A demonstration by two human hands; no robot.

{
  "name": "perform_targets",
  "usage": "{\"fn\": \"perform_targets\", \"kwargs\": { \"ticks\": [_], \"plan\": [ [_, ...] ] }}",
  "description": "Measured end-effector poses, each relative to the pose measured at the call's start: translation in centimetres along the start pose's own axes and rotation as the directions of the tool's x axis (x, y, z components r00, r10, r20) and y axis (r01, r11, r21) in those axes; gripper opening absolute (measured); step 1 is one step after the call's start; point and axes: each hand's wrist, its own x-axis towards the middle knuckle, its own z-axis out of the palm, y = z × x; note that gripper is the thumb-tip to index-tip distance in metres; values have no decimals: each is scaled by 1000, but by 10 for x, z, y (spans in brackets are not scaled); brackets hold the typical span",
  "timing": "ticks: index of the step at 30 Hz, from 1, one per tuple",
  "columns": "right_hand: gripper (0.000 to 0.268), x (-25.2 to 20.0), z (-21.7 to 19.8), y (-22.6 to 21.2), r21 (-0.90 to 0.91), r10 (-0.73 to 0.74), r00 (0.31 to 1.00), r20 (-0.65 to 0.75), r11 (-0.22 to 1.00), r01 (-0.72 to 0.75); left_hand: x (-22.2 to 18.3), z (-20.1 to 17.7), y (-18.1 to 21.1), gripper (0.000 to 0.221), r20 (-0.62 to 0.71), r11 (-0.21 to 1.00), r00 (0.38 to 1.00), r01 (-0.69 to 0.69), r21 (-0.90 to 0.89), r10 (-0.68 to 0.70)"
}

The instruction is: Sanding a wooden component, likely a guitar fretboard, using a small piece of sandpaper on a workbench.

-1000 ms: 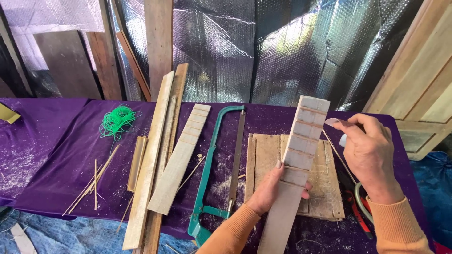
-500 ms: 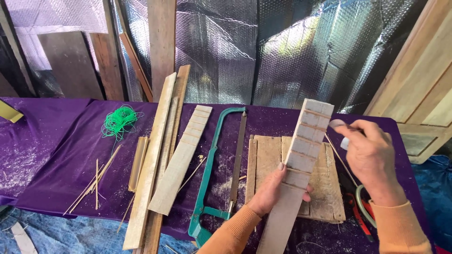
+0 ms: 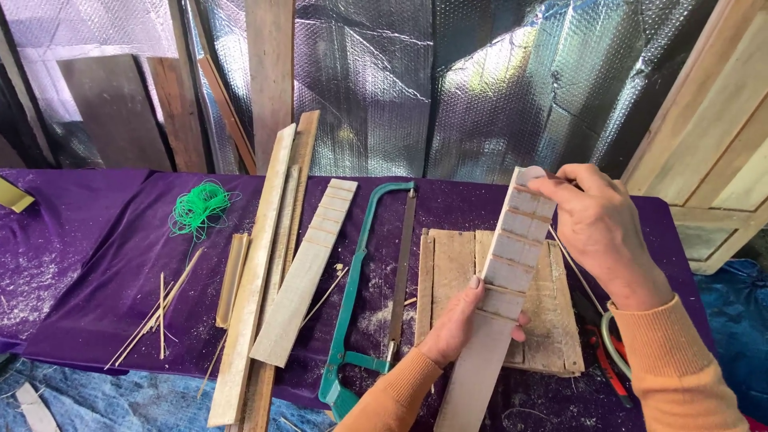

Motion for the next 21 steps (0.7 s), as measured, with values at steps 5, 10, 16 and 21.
{"fn": "perform_targets", "kwargs": {
  "ticks": [5,10,16,21],
  "plan": [
    [38,-27,-4,25,5,82,997,-4,997,-82,-1,1,2,67,27,1000,1000,-3,-20,4],
    [37,-26,-15,24,2,122,992,-29,993,-122,0,2,2,68,19,1000,1000,3,-30,-2],
    [26,1,-3,-3,-35,-27,997,-70,999,24,0,3,1,70,3,1000,1000,-15,1,15],
    [42,-32,0,32,-36,78,997,-21,996,-79,-1,4,7,74,14,999,1000,-3,53,2]
  ]
}}
